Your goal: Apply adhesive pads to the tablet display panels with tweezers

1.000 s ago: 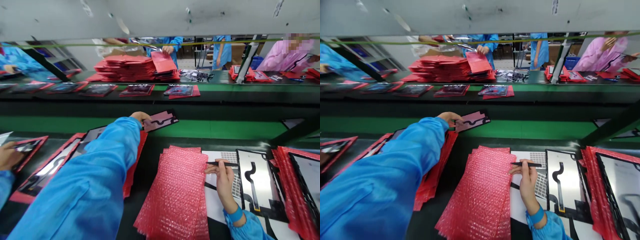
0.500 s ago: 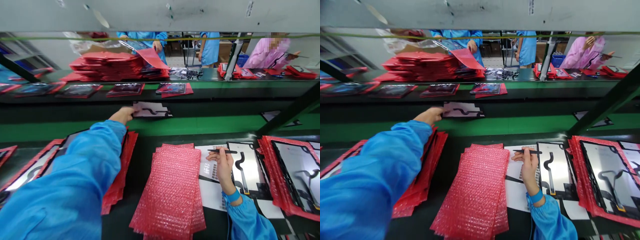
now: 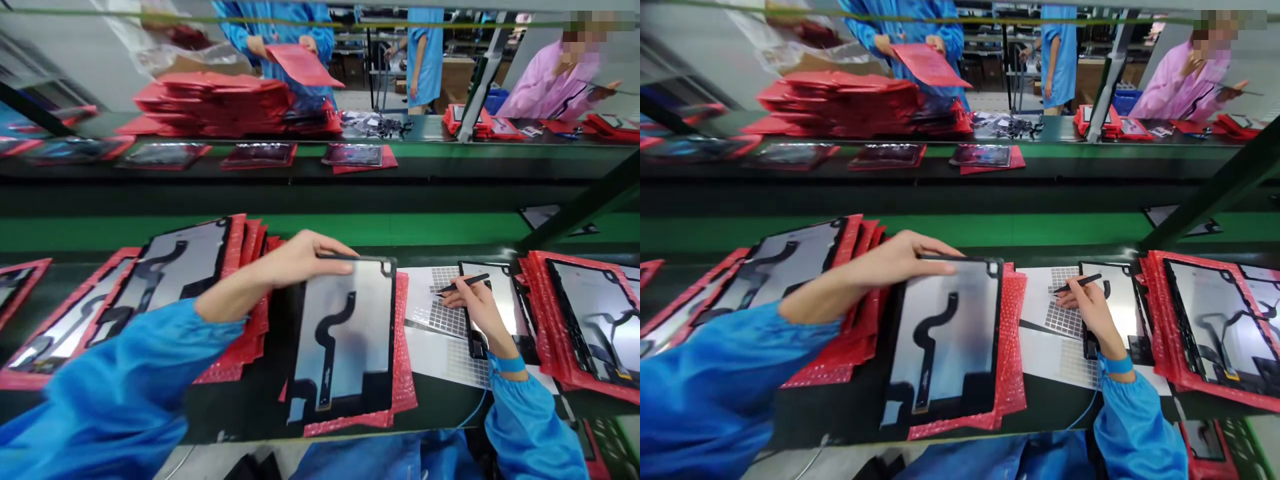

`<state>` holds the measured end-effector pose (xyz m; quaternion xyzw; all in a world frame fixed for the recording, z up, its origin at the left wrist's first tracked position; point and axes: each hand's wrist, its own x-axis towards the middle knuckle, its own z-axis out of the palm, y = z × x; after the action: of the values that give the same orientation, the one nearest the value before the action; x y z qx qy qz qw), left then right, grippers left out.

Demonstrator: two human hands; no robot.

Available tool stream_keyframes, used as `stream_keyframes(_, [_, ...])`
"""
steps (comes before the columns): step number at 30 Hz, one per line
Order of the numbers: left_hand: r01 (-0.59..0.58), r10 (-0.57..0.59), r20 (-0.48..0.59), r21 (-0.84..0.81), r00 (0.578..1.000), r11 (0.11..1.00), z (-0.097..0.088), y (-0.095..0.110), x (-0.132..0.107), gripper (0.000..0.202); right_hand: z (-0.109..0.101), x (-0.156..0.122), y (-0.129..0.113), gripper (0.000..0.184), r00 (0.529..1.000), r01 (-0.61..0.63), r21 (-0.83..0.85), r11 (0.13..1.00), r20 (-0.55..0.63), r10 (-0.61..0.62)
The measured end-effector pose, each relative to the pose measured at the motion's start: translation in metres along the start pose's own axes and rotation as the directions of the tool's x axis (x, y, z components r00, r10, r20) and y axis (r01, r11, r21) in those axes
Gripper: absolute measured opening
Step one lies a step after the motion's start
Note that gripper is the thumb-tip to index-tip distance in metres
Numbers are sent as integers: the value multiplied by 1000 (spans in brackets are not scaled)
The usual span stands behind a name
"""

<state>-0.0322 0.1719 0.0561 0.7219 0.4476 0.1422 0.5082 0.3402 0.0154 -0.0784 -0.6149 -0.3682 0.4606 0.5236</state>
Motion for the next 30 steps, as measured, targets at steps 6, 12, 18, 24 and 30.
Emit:
stream_keyframes(6, [36, -30, 209, -27, 977, 999, 50, -38, 30, 45, -10, -3, 9, 62, 999, -22, -157, 987, 42, 28])
stream_keyframes(12, [39, -41, 57, 31, 998, 999, 56, -78, 52, 35, -15, -7, 12, 59, 998, -43, -193, 980, 37, 51])
stream_keyframes(18, [-31, 76, -268, 166, 960, 986, 83, -101, 27, 40, -9, -13, 15, 54, 999, -28, -181, 983, 30, 34])
stream_keyframes(24, [-142, 292, -541, 303, 789, 942, 111, -125, 5, 32, -5, -13, 14, 51, 999, -25, -211, 977, 21, 30])
stream_keyframes(30, [-190, 329, -572, 290, 751, 938, 118, -130, 2, 21, -3, -12, 10, 50, 999, -39, -261, 965, 9, 43])
